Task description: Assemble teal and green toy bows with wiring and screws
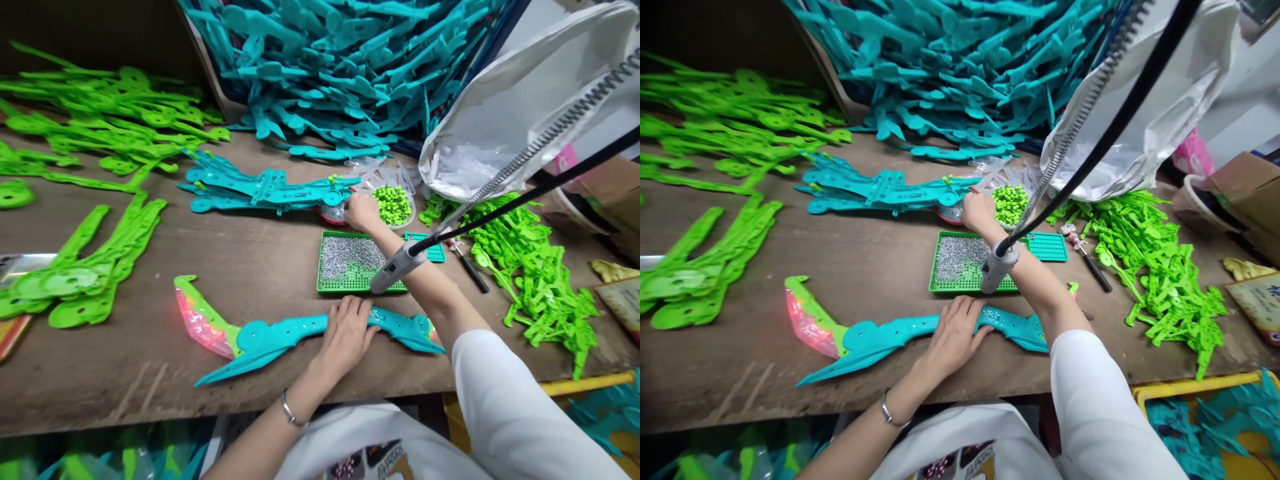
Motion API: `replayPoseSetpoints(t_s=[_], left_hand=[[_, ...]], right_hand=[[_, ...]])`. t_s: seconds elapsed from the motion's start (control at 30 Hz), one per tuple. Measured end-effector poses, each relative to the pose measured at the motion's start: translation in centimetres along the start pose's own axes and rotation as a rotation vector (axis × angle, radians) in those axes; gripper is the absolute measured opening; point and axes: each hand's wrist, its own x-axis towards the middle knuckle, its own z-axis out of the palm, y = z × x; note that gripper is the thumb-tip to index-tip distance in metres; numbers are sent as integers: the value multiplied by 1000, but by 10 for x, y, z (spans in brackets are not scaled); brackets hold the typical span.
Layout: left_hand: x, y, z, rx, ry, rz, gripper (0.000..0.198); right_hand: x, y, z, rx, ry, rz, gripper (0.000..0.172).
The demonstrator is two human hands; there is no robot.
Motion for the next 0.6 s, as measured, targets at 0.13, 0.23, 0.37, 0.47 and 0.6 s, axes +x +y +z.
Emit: replayPoseSetpoints(t_s=[0.13,0.23,0.37,0.47,0.6], left_hand=[[1,-1,-1,-28,18,14,52],[1,1,-4,-13,3,9,56],[3,0,-4,0,-5,19,58],[3,-2,-2,-27,16,41,60],[3,-5,2,-50,54,64,58]], right_hand=[[-29,24,-11,267,43,-50,30],[-73,57,-17,522,98,7,27],[-160,95,-27,486,198,81,20],[-227,100,-35,459,158,90,25],[-284,83,-33,671,111,230,19]])
